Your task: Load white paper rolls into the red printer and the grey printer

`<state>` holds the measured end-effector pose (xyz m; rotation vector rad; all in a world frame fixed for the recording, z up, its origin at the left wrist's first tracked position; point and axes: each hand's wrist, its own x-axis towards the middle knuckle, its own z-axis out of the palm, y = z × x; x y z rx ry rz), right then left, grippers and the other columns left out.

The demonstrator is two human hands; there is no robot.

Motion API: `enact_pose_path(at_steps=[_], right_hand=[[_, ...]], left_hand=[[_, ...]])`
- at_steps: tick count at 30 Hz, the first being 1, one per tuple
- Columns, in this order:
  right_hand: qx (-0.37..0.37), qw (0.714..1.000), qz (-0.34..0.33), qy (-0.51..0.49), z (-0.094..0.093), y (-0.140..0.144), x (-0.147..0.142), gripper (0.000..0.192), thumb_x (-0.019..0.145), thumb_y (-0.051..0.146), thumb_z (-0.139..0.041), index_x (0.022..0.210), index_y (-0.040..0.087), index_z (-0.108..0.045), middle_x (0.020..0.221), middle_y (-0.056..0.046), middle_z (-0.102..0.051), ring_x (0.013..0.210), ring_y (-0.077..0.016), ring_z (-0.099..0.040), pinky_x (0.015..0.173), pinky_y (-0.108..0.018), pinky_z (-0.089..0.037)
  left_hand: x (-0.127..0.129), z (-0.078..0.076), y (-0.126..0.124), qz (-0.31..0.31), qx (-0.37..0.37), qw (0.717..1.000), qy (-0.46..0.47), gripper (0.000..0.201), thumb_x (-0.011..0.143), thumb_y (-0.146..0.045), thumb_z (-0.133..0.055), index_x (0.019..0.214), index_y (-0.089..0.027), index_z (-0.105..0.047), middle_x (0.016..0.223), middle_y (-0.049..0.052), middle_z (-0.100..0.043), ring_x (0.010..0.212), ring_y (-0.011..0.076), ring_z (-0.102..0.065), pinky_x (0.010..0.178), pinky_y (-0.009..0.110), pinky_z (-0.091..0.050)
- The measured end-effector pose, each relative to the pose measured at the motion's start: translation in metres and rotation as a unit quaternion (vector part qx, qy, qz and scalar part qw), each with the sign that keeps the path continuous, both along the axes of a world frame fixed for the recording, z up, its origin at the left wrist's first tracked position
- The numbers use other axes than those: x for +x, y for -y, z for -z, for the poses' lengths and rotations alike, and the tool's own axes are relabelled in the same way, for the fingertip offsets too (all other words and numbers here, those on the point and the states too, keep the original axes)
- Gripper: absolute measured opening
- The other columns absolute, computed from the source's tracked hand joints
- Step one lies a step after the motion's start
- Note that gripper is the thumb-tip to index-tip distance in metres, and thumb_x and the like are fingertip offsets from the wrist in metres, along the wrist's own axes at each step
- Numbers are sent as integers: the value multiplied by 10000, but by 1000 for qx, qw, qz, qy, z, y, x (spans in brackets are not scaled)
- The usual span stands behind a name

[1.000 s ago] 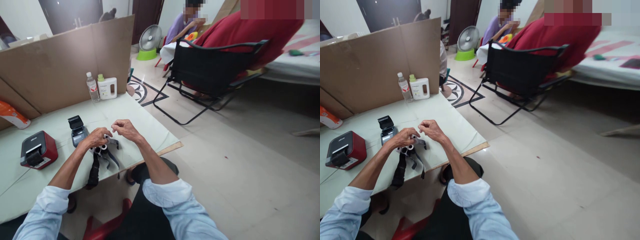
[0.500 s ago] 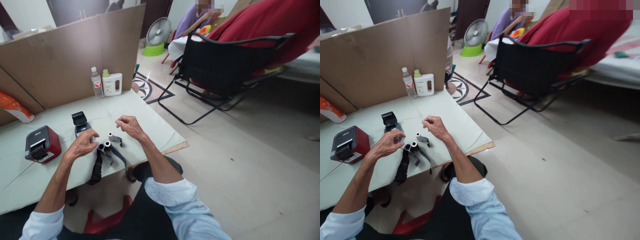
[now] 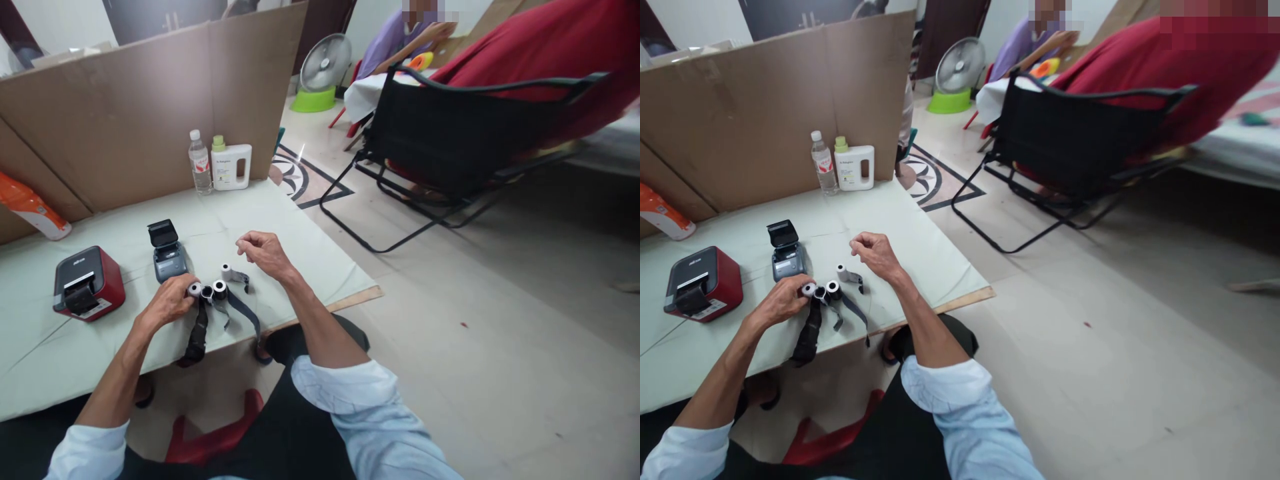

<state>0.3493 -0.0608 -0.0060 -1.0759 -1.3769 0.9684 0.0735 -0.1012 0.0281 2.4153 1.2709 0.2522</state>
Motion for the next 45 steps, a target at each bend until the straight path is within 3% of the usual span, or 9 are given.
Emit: enact_pose_path(at_steps=[6,11,15,20,25,34,40,45], right_hand=[[6,1000,-5,-4,0,-1,0,267,828,423,-659,729,176,-675,660,-15,-662,515,-100,-478,486,-240,-413],[5,1000,-2,-7,0,-1,-1,259,826,418,-666,729,178,-668,651,-10,-668,510,-102,-484,481,-235,-417],[5,1000,-1,-6,0,-2,-1,260,822,416,-664,725,175,-670,650,-9,-663,509,-99,-486,480,-234,-413],[4,1000,-2,-15,-1,-1,-1,248,811,406,-663,724,174,-674,647,-11,-673,499,-96,-481,475,-230,-404],[10,1000,1,-25,-3,-2,-1,241,801,401,-663,714,177,-673,638,-8,-676,495,-95,-476,468,-223,-396],[7,999,-6,-35,-2,-2,-3,230,783,394,-657,711,176,-675,632,-5,-666,495,-93,-476,471,-223,-392],[2,999,-5,-36,-4,-1,-2,225,789,388,-653,727,173,-680,636,-5,-668,500,-93,-478,472,-223,-393],[6,999,-22,-34,-5,1,-3,225,797,393,-661,747,174,-679,650,-4,-666,518,-100,-478,486,-232,-399]], left_hand=[[-17,-12,5,-15,-24,999,-18,290,699,-96,-549,905,-225,-708,845,21,-723,800,217,-658,758,313,-514],[-23,-25,8,-3,-4,1000,-11,460,726,-122,-566,1150,-230,-710,1166,68,-743,1018,248,-694,925,367,-551],[-5,-31,11,16,32,999,18,423,827,-204,-603,1242,-225,-681,1312,95,-699,1192,283,-656,1011,413,-536],[24,-22,14,24,74,996,-50,378,821,-219,-707,1199,-205,-701,1248,115,-729,1192,325,-651,1027,453,-510],[26,-12,13,24,94,992,-84,353,827,-160,-695,1173,-227,-707,1202,85,-745,1154,299,-668,986,430,-527],[24,-13,12,33,82,994,-60,466,802,-158,-735,1261,-230,-692,1256,84,-744,1184,293,-682,1025,410,-535],[28,-10,14,6,84,994,-64,317,813,-161,-712,1123,-226,-733,1173,84,-770,1140,307,-698,993,434,-541],[23,-24,16,-6,67,998,0,299,781,-117,-669,1053,-215,-748,1090,73,-783,1013,272,-724,933,396,-556]])
